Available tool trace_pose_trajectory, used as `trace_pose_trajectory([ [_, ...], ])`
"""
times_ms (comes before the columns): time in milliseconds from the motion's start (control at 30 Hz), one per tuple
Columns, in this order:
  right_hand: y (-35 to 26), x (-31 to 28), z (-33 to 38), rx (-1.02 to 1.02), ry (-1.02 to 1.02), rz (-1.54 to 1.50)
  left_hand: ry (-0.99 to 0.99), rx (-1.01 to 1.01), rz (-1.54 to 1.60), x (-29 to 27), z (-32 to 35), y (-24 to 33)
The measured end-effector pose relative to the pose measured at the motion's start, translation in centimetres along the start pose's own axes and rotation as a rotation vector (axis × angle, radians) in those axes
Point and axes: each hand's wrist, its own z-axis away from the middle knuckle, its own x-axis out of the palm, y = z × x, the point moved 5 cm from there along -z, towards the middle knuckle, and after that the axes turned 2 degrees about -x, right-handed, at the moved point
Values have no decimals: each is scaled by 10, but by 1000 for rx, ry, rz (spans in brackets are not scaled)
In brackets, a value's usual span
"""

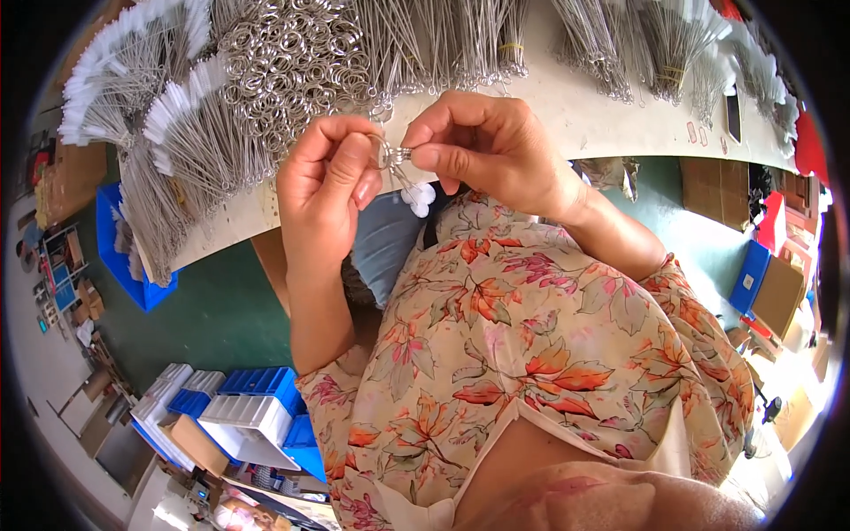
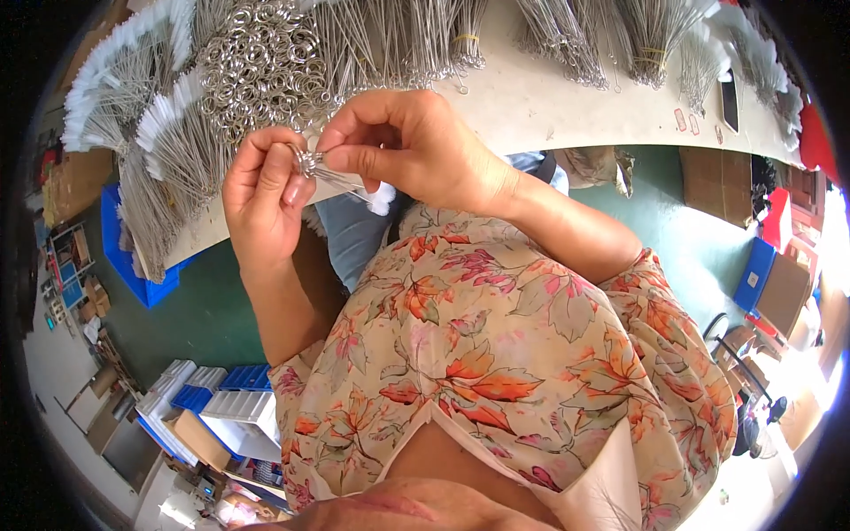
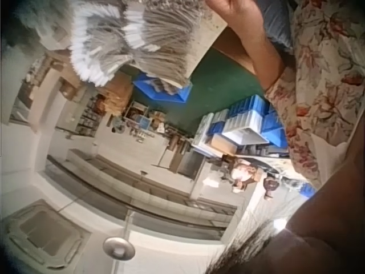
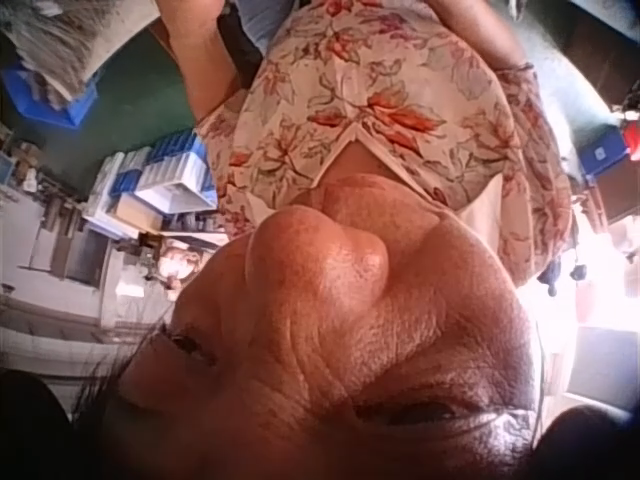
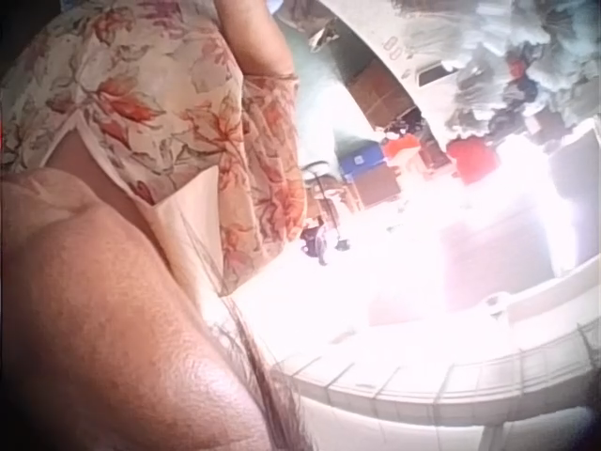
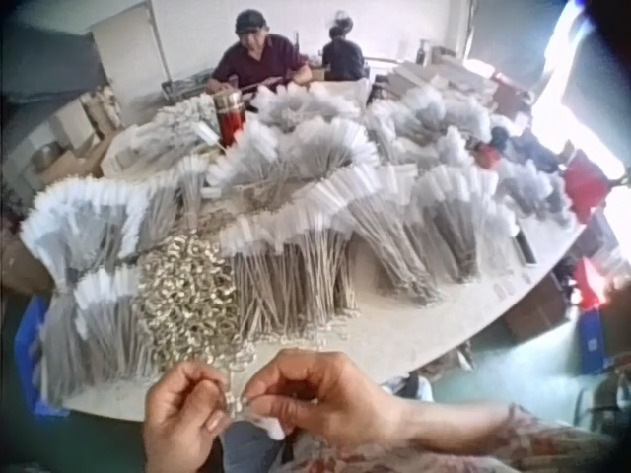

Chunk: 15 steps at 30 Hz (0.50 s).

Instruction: The person is threading groups of small white brushes onto metal rings to create organized bundles.

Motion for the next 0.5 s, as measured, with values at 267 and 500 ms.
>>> trace_pose_trajectory([
  [267, 15, 23, -12, 27, -111, -68, 87, -39, 67, -24, 19, 3],
  [500, 31, 49, -19, 95, -220, -63, 194, 330, -813, -30, 50, 24],
])
